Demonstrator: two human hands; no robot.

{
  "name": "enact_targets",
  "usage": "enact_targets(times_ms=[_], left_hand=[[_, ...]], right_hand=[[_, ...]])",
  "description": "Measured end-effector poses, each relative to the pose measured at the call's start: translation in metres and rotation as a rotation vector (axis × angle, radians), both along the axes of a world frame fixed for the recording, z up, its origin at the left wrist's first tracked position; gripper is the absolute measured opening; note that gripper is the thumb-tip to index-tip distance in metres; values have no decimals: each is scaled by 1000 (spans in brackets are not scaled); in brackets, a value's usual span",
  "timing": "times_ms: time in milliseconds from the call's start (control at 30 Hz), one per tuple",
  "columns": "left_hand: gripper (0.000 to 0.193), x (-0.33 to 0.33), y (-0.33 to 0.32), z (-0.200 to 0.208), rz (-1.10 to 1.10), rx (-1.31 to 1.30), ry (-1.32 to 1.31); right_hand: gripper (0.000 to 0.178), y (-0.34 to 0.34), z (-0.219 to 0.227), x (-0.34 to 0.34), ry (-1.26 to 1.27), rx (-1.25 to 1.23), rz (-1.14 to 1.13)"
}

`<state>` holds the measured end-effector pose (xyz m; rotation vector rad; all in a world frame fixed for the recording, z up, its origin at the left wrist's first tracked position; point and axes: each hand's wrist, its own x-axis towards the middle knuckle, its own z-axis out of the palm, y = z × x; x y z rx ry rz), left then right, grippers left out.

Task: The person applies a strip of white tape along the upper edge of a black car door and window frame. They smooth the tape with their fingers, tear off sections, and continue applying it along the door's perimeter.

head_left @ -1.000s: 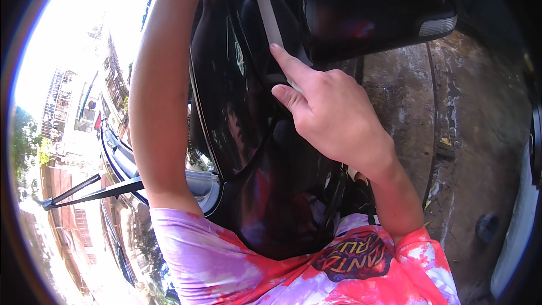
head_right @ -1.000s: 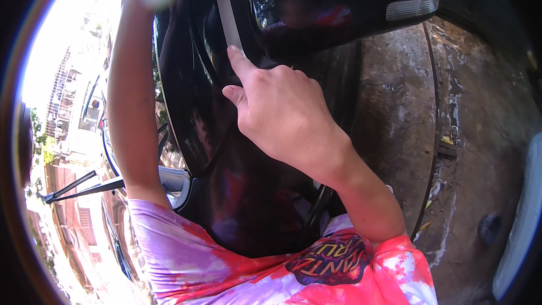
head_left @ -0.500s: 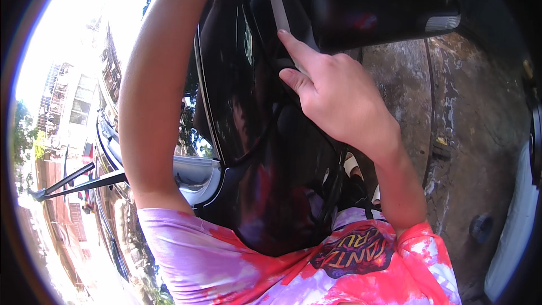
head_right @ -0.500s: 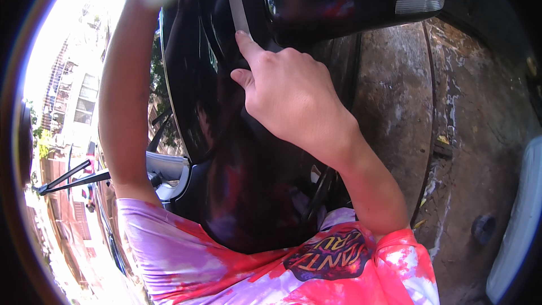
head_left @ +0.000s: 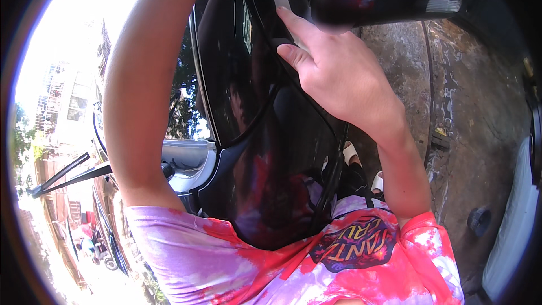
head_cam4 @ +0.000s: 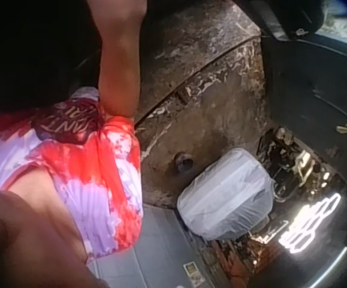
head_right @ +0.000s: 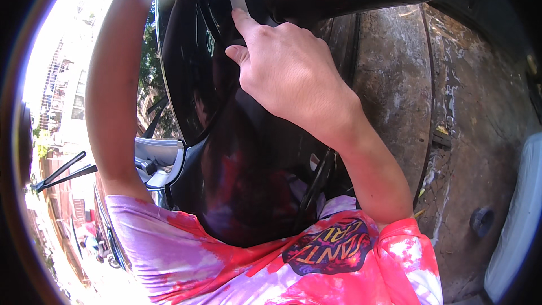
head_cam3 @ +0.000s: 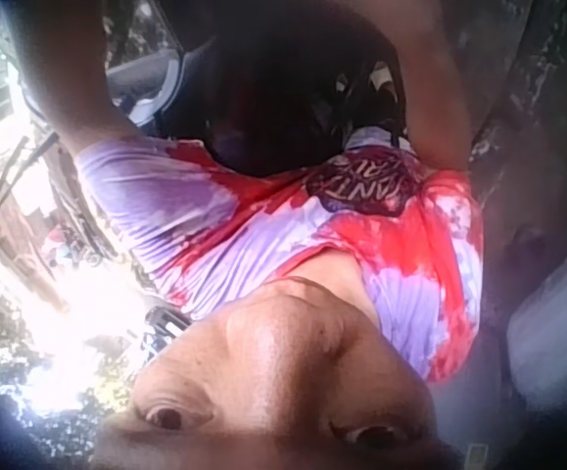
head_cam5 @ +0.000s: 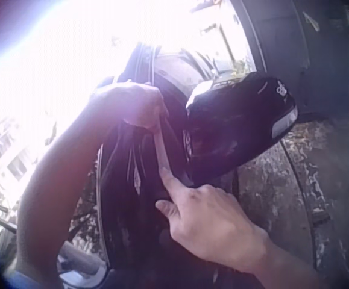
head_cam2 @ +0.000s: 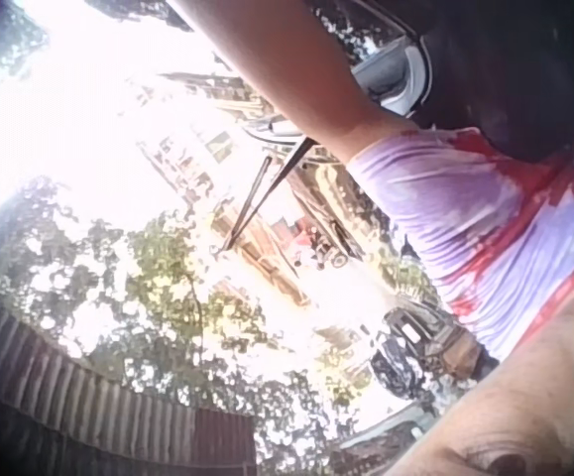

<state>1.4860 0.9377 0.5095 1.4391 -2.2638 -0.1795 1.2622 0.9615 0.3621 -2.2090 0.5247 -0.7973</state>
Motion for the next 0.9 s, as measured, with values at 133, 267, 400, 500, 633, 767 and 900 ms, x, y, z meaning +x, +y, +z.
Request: enact_targets(times_ms=[133, 267, 400, 500, 633, 767, 900], left_hand=[[11, -1, 1, 0, 36, 18, -43], [11, -2, 0, 0, 66, 39, -95], [11, -4, -7, 0, 114, 76, -167], [11, -4, -9, 1, 148, 101, -235], [11, -8, -16, 1, 201, 156, -348], [12, -12, -24, 1, 251, 229, -483], [12, -16, -34, -2, 294, 312, -623]], right_hand=[[45, -2, 0, 0, -1, -21, 0], [44, -2, 3, -1, 39, -24, 12], [46, -5, 0, 0, 32, -18, 0], [48, -5, 0, 1, 31, -28, -3], [45, -10, -6, 3, 17, -112, 4], [47, -10, -4, 1, 28, -92, -6], [48, -8, -4, -2, 37, -103, -24]])
